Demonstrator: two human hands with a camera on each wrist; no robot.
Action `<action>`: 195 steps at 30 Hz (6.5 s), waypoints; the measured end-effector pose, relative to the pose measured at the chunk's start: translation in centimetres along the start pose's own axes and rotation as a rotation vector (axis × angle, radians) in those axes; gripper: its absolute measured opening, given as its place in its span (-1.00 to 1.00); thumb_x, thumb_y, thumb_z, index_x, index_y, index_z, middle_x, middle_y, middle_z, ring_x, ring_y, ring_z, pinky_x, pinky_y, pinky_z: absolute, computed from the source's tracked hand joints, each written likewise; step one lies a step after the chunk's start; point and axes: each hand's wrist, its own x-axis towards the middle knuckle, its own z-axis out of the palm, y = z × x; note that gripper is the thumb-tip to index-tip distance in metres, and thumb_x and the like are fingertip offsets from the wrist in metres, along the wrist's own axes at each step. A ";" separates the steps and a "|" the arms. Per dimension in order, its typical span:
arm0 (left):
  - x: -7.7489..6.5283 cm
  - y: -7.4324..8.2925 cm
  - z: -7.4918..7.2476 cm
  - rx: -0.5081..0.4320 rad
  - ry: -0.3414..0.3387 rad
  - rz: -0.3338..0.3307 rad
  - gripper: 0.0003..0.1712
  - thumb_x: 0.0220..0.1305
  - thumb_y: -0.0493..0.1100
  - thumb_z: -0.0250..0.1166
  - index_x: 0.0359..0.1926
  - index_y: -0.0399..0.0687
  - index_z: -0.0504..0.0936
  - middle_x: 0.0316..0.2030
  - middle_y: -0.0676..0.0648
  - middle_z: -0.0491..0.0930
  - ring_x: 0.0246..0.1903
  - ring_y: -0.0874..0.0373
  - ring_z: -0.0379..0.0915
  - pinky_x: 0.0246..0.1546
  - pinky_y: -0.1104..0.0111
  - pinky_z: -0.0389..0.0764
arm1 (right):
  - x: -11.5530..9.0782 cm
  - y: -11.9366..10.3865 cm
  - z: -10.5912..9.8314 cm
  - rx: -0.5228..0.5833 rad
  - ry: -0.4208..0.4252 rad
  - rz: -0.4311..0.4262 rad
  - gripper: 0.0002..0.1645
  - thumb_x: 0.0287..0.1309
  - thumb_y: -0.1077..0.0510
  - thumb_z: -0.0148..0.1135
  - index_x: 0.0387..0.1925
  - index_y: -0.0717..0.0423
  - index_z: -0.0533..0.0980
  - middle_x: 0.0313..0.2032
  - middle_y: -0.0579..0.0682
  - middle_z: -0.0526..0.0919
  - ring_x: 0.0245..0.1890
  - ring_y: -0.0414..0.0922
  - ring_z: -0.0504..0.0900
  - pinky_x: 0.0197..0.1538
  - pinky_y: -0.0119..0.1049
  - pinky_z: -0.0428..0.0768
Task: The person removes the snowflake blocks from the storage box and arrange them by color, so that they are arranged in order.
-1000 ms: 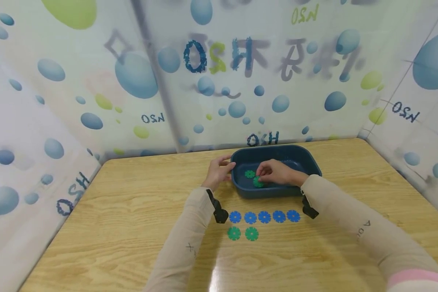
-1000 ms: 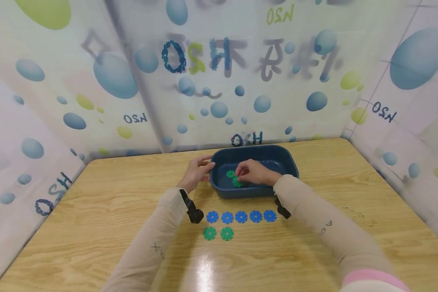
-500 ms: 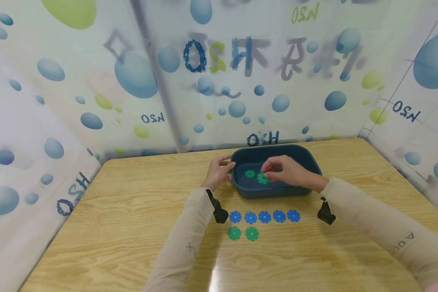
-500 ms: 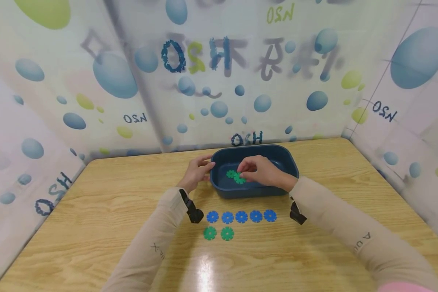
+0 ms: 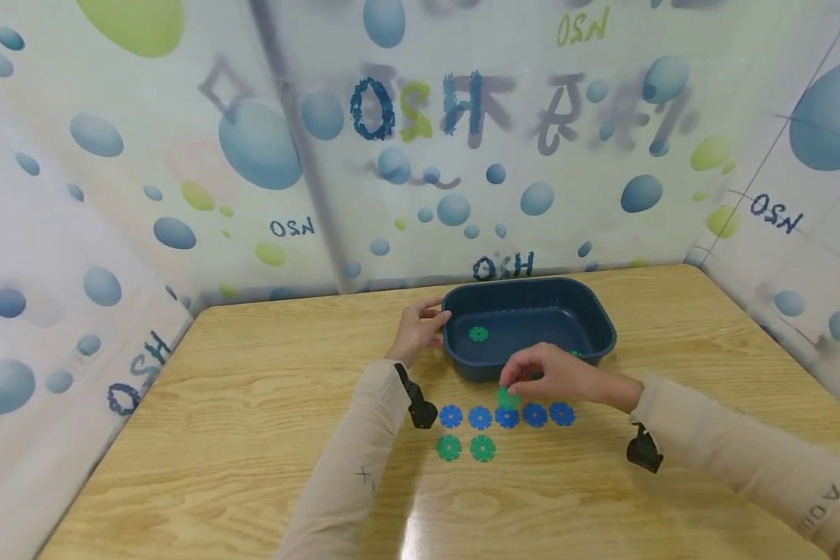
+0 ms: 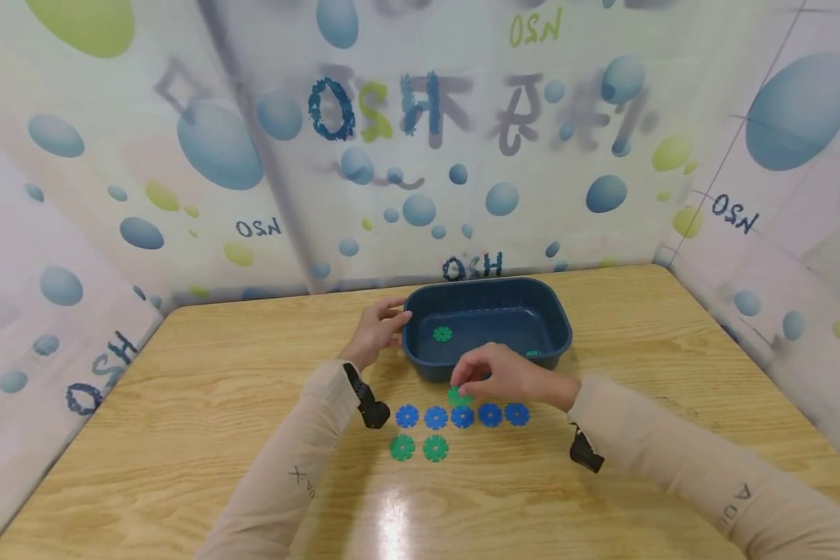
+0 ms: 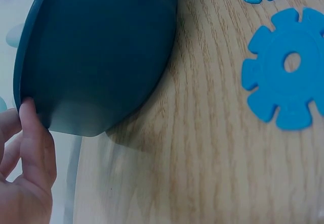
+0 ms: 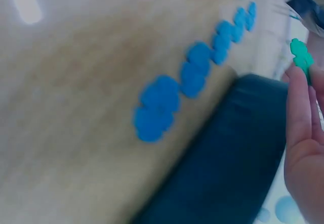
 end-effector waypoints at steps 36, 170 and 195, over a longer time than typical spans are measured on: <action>0.1 0.0 0.2 0.000 0.020 -0.014 -0.55 0.19 -0.18 0.17 0.14 0.01 0.41 -0.11 -0.15 0.43 -0.23 -0.05 0.52 -0.26 0.14 0.56 | -1.2 1.7 3.7 -0.183 -0.108 0.001 -0.90 -0.08 0.26 0.31 -0.44 0.06 0.57 -0.42 -0.22 0.57 -0.44 -0.38 0.52 -0.34 -0.46 0.54; -0.2 0.2 0.0 0.003 0.014 -0.024 -0.53 0.19 -0.16 0.17 0.15 -0.01 0.39 -0.09 -0.15 0.40 -0.23 -0.04 0.51 -0.47 0.37 0.59 | 9.3 4.7 -3.6 -0.104 0.165 0.401 -0.80 0.03 0.36 0.16 -0.24 0.33 0.54 -0.35 0.12 0.60 -0.38 -0.11 0.58 -0.27 -0.29 0.58; -0.3 0.0 0.1 -0.007 0.036 0.007 -0.54 0.18 -0.18 0.19 0.13 -0.04 0.42 -0.12 -0.16 0.43 -0.44 0.14 0.52 -0.48 0.30 0.60 | 1.9 -0.2 -3.5 0.023 0.183 0.138 -0.79 0.12 0.27 0.12 -0.21 0.33 0.49 -0.28 0.12 0.56 -0.33 -0.12 0.58 -0.23 -0.32 0.58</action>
